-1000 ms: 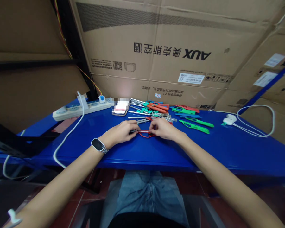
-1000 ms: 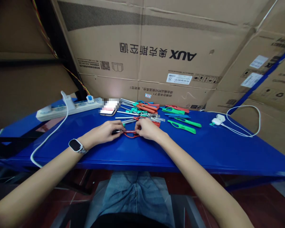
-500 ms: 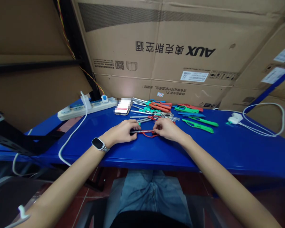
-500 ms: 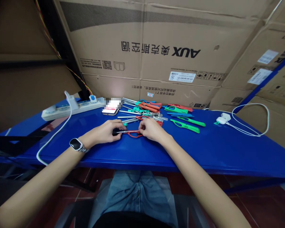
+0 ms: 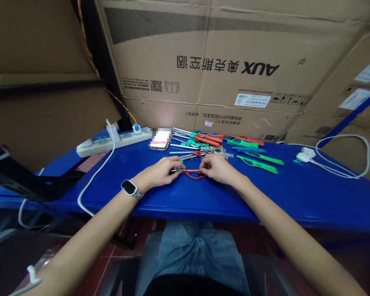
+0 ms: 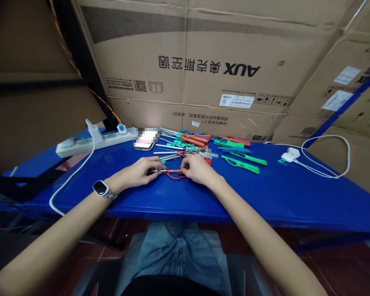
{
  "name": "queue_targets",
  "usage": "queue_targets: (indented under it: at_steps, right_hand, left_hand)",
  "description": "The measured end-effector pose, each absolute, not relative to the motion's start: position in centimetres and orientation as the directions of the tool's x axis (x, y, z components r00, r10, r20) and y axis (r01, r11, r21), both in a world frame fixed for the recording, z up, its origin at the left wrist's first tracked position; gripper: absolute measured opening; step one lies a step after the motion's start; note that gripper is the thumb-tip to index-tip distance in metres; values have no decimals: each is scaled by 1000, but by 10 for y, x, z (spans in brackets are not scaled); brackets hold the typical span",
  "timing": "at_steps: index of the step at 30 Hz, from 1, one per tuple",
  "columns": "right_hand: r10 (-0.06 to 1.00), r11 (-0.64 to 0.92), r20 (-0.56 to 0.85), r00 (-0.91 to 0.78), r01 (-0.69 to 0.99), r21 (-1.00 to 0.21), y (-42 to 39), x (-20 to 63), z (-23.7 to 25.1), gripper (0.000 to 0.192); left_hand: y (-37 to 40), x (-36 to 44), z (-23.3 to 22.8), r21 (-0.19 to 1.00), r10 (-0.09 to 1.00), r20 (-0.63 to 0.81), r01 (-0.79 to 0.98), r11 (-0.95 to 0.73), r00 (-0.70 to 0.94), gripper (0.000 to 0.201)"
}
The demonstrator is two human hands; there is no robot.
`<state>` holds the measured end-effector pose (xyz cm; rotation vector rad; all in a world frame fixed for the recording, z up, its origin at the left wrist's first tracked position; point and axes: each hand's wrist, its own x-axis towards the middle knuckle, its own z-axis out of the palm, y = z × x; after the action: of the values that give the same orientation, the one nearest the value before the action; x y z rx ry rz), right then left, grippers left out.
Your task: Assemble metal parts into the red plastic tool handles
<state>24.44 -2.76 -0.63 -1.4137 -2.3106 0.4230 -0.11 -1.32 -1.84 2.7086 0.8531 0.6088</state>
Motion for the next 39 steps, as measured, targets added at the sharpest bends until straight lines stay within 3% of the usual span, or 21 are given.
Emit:
queue_targets:
  at_steps: [16, 24, 39]
  right_hand:
    - [894, 447, 180, -411, 774, -448, -26, 244, -8, 11]
    - [896, 440, 166, -412, 774, -454, -27, 244, -7, 12]
    - [900, 431, 154, -408, 779, -455, -27, 242, -5, 13]
  left_hand:
    - [-10, -2, -22, 386, 545, 361, 411, -826, 757, 22]
    - [-19, -5, -25, 318, 527, 365, 429, -845, 767, 32]
    - [-18, 5, -26, 220, 563, 356, 519, -826, 746, 24]
